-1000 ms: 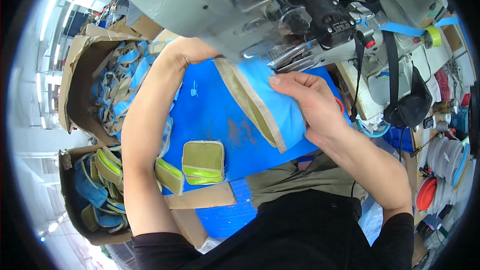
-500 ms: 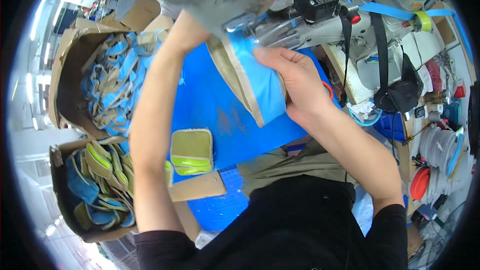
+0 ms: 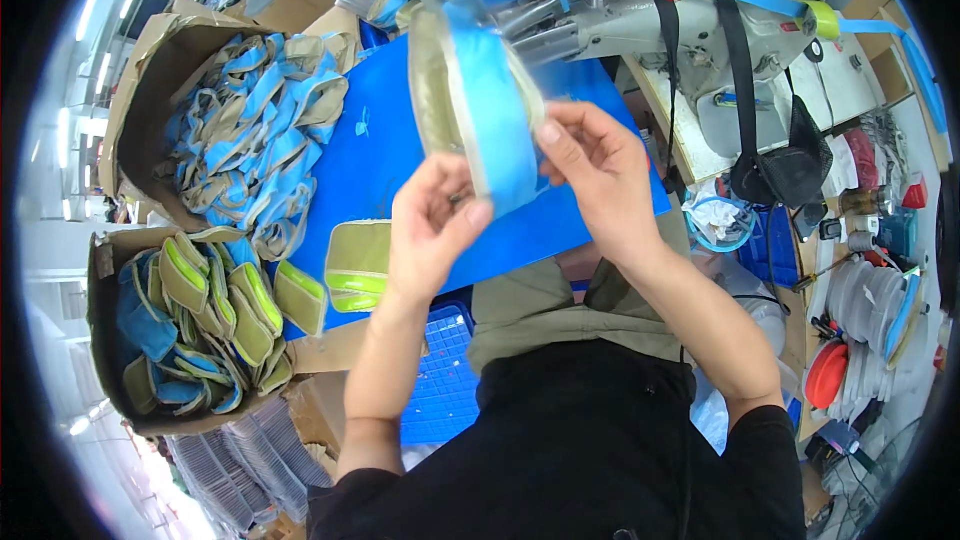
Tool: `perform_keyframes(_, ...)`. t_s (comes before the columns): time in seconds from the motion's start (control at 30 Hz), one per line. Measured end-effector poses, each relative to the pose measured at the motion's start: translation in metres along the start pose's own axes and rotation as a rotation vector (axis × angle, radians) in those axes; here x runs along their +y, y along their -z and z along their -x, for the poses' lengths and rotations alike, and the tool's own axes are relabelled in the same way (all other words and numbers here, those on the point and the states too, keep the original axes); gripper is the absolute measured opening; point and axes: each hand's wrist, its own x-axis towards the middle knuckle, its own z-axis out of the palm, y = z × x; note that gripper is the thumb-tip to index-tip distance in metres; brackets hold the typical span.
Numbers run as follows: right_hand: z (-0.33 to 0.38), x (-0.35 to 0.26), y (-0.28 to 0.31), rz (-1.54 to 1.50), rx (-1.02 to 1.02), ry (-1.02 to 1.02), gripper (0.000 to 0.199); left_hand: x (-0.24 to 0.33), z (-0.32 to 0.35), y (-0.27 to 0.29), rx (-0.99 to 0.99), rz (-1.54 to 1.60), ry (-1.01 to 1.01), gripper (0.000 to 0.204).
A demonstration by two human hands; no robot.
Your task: Assembling and trimming fabric/leather components for small bags at a sewing station.
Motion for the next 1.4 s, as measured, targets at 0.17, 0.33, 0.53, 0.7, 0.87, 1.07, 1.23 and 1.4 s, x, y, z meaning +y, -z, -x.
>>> perform_keyframes(0.17,-0.015,0.003,0.009,0.095,0.057,0.057,0.021,0.018,-0.034,-0.022,0.021,0.024,0.164,0.029)
perform_keyframes(0.33,-0.019,0.003,0.016,0.082,-0.050,0.076,0.018,0.017,-0.032,-0.032,0.050,0.096,0.233,0.024)
perform_keyframes(0.53,-0.022,-0.001,0.018,0.073,-0.062,0.063,0.018,0.008,-0.030,-0.035,0.057,-0.035,0.214,0.020)
perform_keyframes(0.7,-0.024,-0.007,0.020,-0.029,-0.088,-0.060,0.021,0.009,-0.030,-0.032,0.073,-0.124,0.182,0.018)
perform_keyframes(0.87,-0.034,-0.006,0.010,0.052,-0.080,-0.050,0.022,0.003,-0.029,-0.030,0.082,-0.233,0.134,0.012)
perform_keyframes(1.07,-0.036,-0.003,0.015,-0.206,-0.077,-0.262,0.013,-0.023,-0.015,-0.015,0.134,-0.609,-0.250,0.015)
perform_keyframes(1.23,-0.034,0.002,0.014,-0.300,-0.037,-0.314,0.015,-0.034,0.001,0.002,0.202,-0.744,-0.467,0.023)
perform_keyframes(1.4,-0.031,0.005,0.017,-0.330,-0.122,-0.348,0.042,-0.054,0.008,0.017,0.192,-0.725,-0.664,0.020)
